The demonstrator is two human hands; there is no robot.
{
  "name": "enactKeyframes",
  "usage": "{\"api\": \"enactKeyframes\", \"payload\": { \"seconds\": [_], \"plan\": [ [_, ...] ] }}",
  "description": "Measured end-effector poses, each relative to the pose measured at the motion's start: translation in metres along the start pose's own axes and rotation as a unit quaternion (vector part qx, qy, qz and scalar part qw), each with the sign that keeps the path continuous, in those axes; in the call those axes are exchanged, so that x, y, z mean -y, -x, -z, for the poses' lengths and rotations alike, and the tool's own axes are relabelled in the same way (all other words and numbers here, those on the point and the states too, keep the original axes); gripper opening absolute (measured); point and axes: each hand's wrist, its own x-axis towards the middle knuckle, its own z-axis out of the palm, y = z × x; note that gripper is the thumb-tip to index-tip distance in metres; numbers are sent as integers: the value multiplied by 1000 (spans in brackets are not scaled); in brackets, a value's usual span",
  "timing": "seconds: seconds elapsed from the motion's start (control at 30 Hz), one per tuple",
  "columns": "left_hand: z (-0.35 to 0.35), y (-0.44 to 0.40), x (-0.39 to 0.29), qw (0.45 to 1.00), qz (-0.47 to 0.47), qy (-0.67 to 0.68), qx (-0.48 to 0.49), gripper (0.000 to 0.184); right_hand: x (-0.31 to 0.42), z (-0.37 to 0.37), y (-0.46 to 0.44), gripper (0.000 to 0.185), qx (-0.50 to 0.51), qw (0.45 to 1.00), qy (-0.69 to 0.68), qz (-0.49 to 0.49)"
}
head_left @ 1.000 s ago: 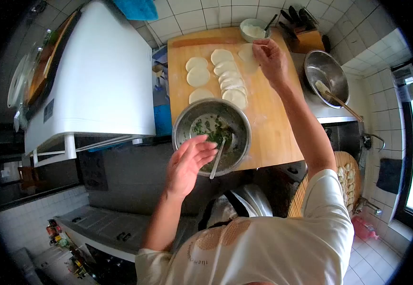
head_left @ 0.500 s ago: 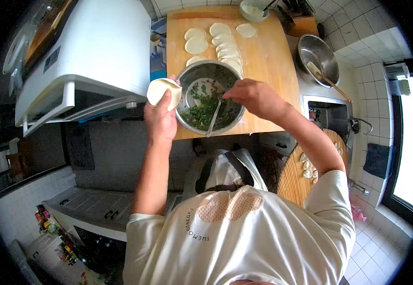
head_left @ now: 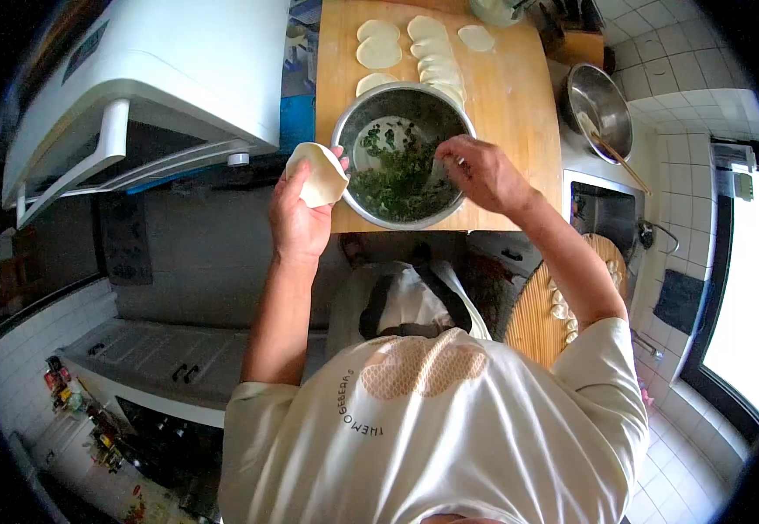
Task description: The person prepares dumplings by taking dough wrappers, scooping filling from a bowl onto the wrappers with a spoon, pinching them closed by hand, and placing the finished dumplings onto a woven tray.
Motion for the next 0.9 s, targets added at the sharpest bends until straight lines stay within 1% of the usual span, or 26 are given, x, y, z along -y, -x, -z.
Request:
{"api": "enactKeyframes", "payload": {
  "seconds": [0.03, 0.1, 0.13, 0.17, 0.23, 0.27, 0.3, 0.37, 0.43, 0.5, 0.53, 0.57, 0.63, 0.67, 0.7, 0.77, 0.8, 0.83, 0.9],
  "plan": [
    [1, 0, 0, 1000, 1, 1, -1, 40, 4, 5, -3, 14, 2, 1000, 0, -1],
    [1, 0, 2, 1000, -1, 11, 4, 40, 11, 8, -8, 16, -38, 999, -21, -15],
    [2, -1, 2, 1000, 1, 11, 3, 40, 13, 5, -15, 18, -63, 997, -23, 45],
    [3, -2, 2, 1000, -4, 6, 15, 39, 12, -1, -22, 18, -63, 997, -23, 42],
    [2, -2, 3, 1000, -6, -1, 27, 38, 7, -14, -32, 17, -48, 989, -19, 138],
    [0, -2, 2, 999, -9, -6, 30, 36, 3, -17, -30, 17, -10, 990, 2, 143],
    [-1, -2, 1, 999, -14, -10, 32, 35, 2, -15, -23, 17, -10, 990, 1, 142],
    [-4, -1, 3, 1000, -15, -2, 20, 35, 3, -6, 2, 15, 84, 988, 7, 129],
    [-3, 0, 5, 1000, -15, 8, 7, 34, 12, 8, 15, 14, 76, 988, 13, 131],
    [2, -1, 6, 1000, -14, 5, 16, 34, 14, 17, 21, 15, 2, 998, 11, 59],
    [3, -1, 7, 1000, -12, 6, 16, 34, 9, 13, 21, 16, -16, 1000, 1, 0],
    [4, -2, 7, 1000, -12, 10, 24, 34, 8, 6, 23, 16, -17, 1000, 2, 0],
    [4, -3, 6, 999, -14, 14, 33, 35, 12, -5, 27, 17, 10, 998, -50, -45],
    [2, -2, 5, 999, -19, 16, 29, 35, 18, -8, 30, 17, 11, 994, -92, -55],
    [2, -1, 5, 999, -21, 17, 25, 35, 25, -9, 32, 17, 12, 994, -93, -55],
    [4, -2, 6, 999, -18, 16, 22, 35, 37, -10, 35, 17, -33, 989, -139, -36],
    [5, -2, 7, 1000, -15, 15, 21, 36, 44, -12, 36, 17, 12, 978, -190, -84],
    [5, -2, 8, 1000, -13, 15, 21, 36, 38, -17, 38, 17, 11, 978, -190, -86],
    [5, -3, 8, 1000, -22, 5, 11, 38, 21, -31, 39, 16, -3, 998, -65, 11]
  ]
}}
